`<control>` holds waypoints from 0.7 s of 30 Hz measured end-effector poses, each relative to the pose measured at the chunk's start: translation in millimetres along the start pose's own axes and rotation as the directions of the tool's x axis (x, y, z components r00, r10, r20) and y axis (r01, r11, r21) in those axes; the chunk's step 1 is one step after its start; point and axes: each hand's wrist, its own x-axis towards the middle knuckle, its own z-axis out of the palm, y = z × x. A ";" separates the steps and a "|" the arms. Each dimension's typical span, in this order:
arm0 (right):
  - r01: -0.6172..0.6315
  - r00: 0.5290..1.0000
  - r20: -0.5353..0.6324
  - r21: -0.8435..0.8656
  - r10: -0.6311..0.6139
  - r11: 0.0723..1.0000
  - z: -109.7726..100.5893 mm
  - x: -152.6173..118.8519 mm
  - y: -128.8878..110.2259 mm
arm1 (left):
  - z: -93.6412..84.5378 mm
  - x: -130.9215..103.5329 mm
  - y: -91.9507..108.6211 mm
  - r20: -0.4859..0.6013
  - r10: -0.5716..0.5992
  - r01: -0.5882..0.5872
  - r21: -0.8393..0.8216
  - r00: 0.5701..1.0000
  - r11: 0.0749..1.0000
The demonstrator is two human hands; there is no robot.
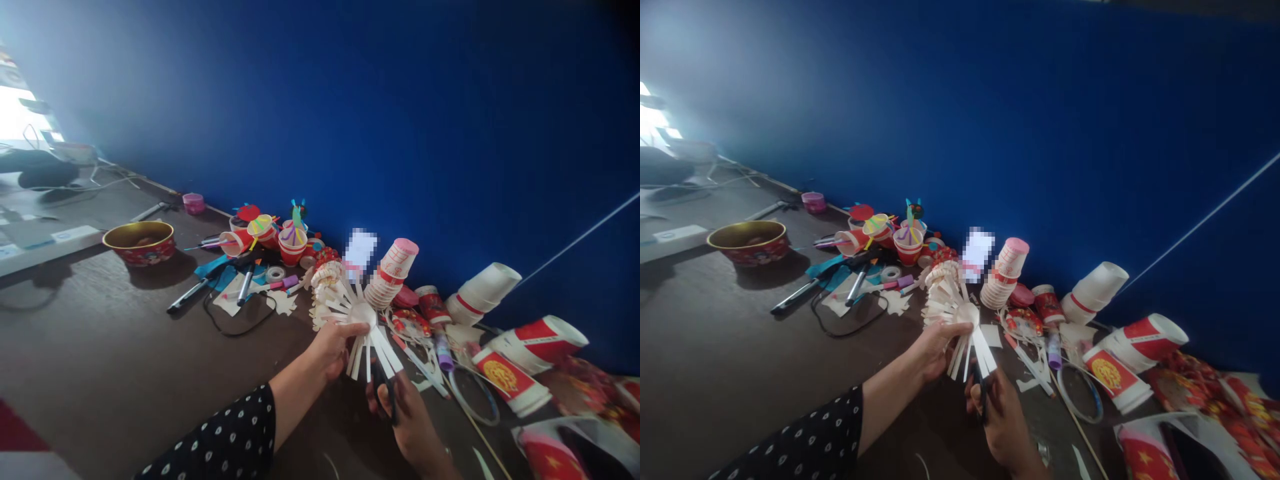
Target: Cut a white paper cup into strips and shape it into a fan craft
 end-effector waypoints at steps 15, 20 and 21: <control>0.024 1.000 -0.009 0.000 -0.024 1.000 3.2 0.6 6.6 | 1.8 -3.0 -7.0 -0.004 -0.027 0.027 -0.038 1.000 0.999; 0.027 0.999 -0.034 -0.029 -0.028 0.999 1.6 -1.3 11.3 | 1.3 -2.8 -6.8 0.005 -0.027 0.027 -0.050 1.000 0.998; 0.034 0.999 -0.035 -0.047 -0.035 0.998 1.5 -1.5 10.5 | 1.4 -3.1 -6.5 0.011 -0.027 0.028 -0.052 1.000 0.998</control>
